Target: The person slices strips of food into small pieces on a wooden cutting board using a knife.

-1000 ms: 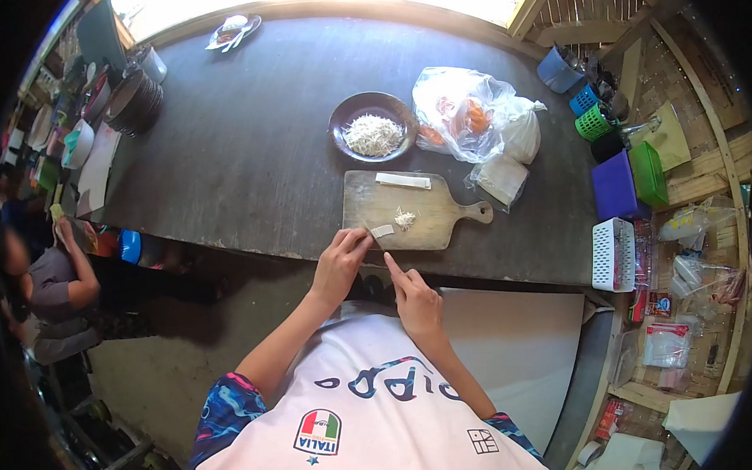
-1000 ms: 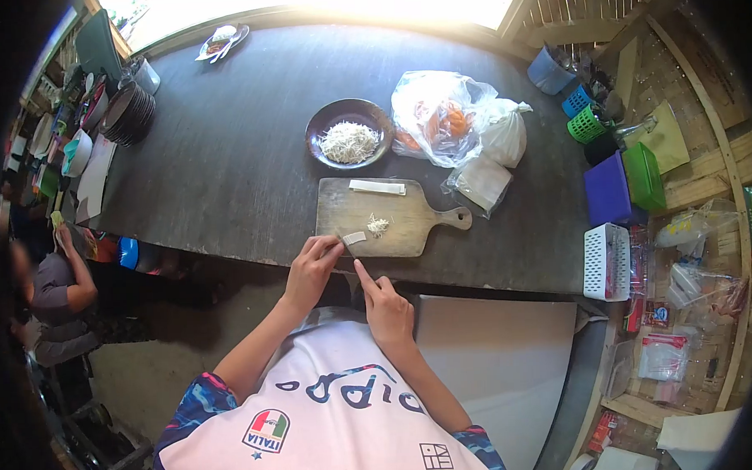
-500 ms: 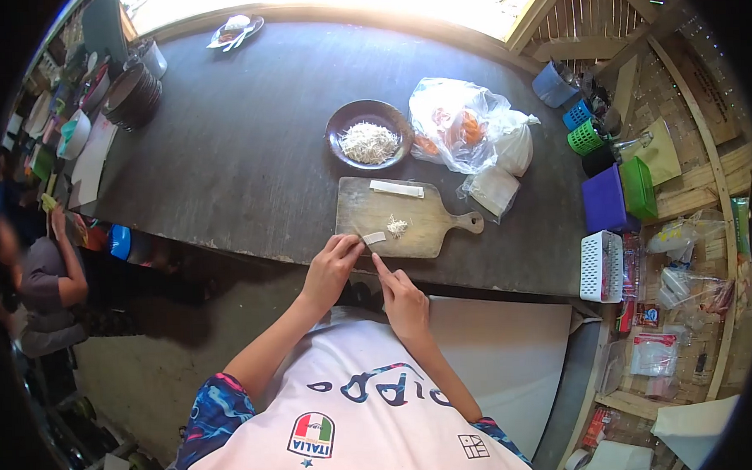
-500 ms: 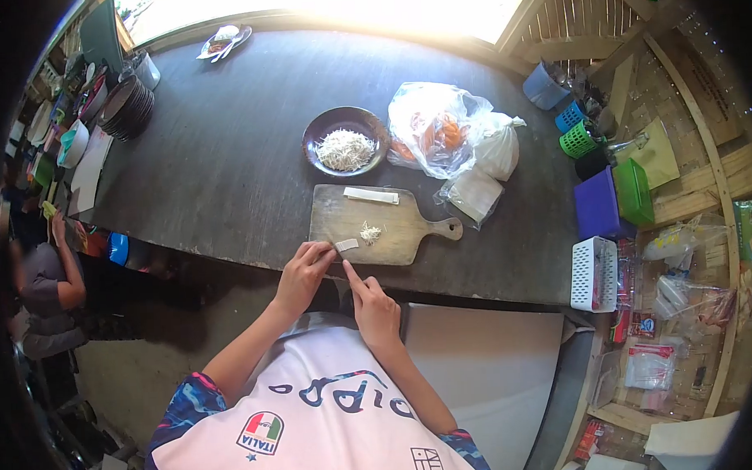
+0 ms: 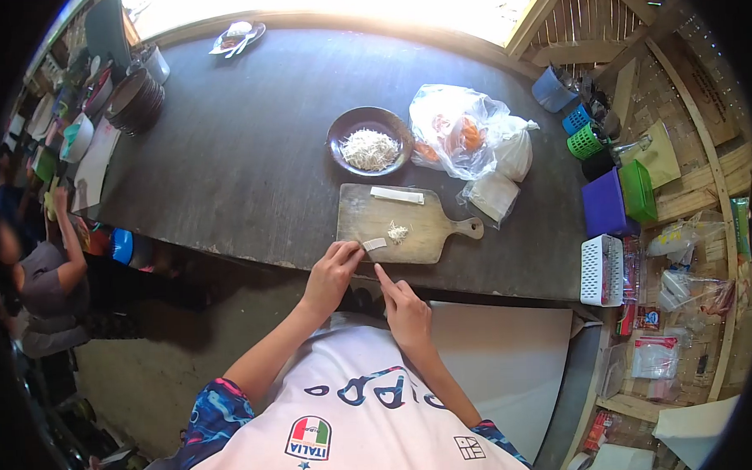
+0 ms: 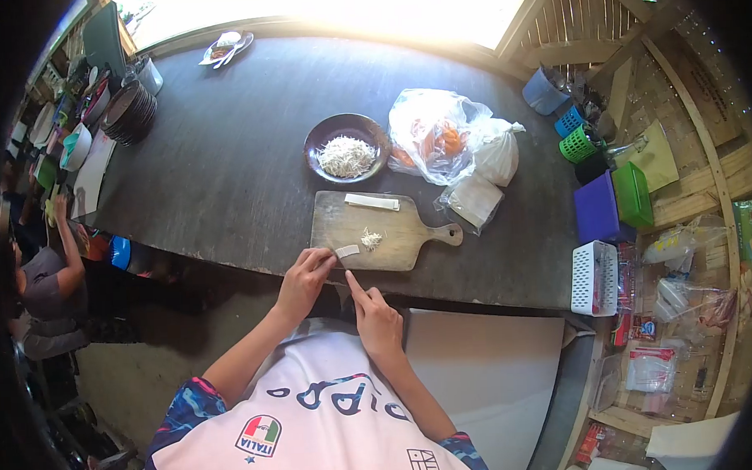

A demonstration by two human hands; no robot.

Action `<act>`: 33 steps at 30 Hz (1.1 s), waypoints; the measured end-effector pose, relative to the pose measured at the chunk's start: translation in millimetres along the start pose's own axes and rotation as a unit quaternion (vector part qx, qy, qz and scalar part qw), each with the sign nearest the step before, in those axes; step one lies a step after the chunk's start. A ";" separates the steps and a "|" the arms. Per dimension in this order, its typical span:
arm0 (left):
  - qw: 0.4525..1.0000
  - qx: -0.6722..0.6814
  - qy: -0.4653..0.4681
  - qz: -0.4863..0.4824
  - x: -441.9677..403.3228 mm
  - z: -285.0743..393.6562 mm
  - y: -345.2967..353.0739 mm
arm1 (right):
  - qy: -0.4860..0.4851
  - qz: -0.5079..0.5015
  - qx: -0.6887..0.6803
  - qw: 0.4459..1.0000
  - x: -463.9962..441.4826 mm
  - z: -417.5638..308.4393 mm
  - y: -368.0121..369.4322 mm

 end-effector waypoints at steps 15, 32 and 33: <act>1.000 0.010 -0.015 0.013 2.1 -0.4 -3.6 | -0.014 0.010 -0.012 1.000 -3.6 0.4 3.5; 1.000 0.012 -0.010 0.017 5.7 0.5 0.0 | -0.034 0.014 -0.007 0.999 0.0 0.4 4.0; 1.000 0.016 -0.014 0.017 6.2 -0.9 1.4 | -0.033 0.016 -0.009 0.999 0.4 -0.9 2.3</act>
Point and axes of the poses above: each hand's wrist, its own x-axis away from the middle knuckle, its own y-axis out of the palm, z = x × y, the point moved 8 cm from there along -x, towards the middle knuckle, and after that the axes turned 1 degree about y, right-handed, at the moved point
